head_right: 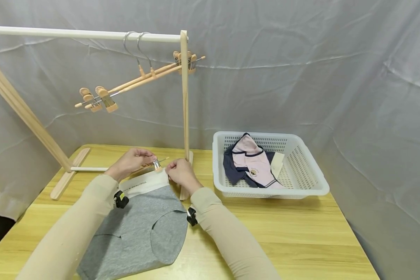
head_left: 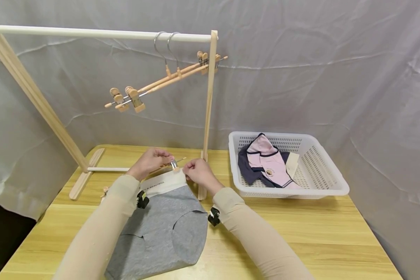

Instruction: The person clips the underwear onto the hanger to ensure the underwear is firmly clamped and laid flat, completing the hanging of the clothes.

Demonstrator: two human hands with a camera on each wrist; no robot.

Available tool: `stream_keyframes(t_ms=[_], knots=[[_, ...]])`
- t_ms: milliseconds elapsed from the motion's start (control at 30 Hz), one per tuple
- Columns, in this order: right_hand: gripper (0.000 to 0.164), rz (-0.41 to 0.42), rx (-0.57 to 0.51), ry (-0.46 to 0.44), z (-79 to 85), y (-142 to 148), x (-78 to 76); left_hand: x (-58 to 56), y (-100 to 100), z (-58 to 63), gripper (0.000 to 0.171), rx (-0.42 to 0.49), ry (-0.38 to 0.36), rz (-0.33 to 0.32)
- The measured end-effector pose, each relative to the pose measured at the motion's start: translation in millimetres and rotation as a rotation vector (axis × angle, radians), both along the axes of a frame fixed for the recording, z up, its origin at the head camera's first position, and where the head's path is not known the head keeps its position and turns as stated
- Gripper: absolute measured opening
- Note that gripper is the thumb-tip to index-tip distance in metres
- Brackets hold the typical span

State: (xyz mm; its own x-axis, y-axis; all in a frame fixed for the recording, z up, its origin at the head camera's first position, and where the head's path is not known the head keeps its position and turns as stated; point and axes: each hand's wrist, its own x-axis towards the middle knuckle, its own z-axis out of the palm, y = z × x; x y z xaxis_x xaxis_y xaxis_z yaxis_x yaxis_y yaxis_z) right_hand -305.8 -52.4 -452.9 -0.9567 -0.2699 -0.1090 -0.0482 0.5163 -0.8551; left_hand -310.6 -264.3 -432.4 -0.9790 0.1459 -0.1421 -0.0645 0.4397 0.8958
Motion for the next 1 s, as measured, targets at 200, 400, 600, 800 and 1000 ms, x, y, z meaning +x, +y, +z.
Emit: stream_keyframes(t_ms=[200, 400, 600, 800, 1000], knots=[[0.012, -0.018, 0.014, 0.025, 1.9, -2.4, -1.1, 2.5, 1.2, -1.0, 0.033, -0.005, -0.006, -0.002], [0.013, -0.021, 0.015, 0.071, 3.4, -3.1, 0.4, 2.4, 3.1, -2.7, 0.034, -0.014, 0.001, -0.030], [0.014, 0.012, 0.110, 0.130, -0.5, -1.8, 2.4, 3.3, 4.9, -9.6, 0.033, -0.091, 0.045, -0.047], [0.013, 0.051, 0.145, 0.136, -7.2, 5.3, 5.0, 5.5, 9.3, -17.1, 0.033, -0.265, 0.154, -0.044], [0.014, 0.045, 0.096, 0.078, -3.6, 10.3, 6.8, 14.2, 3.4, -12.5, 0.042, -0.301, 0.171, -0.064]])
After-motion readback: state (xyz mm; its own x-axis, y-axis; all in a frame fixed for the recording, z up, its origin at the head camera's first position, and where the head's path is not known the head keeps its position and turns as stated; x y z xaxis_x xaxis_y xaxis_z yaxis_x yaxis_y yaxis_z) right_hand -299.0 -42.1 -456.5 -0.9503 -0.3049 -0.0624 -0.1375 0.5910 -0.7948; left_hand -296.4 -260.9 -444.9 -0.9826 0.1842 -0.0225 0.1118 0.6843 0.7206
